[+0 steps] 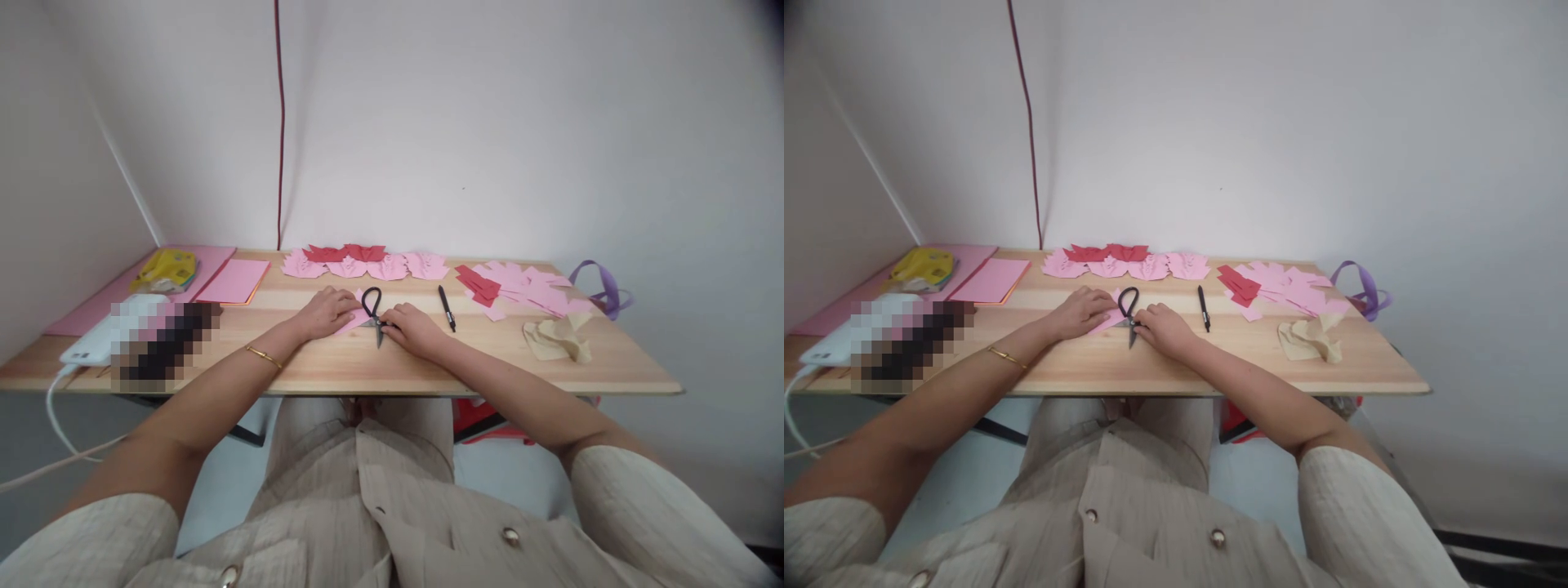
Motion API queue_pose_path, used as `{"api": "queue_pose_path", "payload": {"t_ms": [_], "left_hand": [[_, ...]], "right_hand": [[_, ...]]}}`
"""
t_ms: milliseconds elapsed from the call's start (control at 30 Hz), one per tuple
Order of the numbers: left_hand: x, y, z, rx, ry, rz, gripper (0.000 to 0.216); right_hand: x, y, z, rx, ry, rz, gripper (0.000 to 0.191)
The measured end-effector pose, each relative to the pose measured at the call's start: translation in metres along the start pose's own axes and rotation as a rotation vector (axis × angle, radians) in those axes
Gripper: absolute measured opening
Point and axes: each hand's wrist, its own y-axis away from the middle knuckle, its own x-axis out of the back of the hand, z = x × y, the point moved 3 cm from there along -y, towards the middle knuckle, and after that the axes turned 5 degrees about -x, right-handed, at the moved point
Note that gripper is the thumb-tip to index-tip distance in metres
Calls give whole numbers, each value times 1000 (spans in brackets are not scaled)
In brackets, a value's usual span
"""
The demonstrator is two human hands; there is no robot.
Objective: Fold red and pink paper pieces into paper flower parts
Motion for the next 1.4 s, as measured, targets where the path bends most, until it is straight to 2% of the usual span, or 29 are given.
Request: {"api": "queue_pose_path", "payload": {"t_ms": [267, 900, 1400], "left_hand": [[4, 12, -14, -20, 196, -66, 38], [10, 11, -4, -37, 173, -77, 36], [9, 10, -7, -32, 185, -60, 29]], "right_hand": [[4, 0, 0, 0, -21, -8, 22], [-5, -3, -19, -26, -9, -45, 24], [-7, -2, -32, -45, -1, -68, 23]]}}
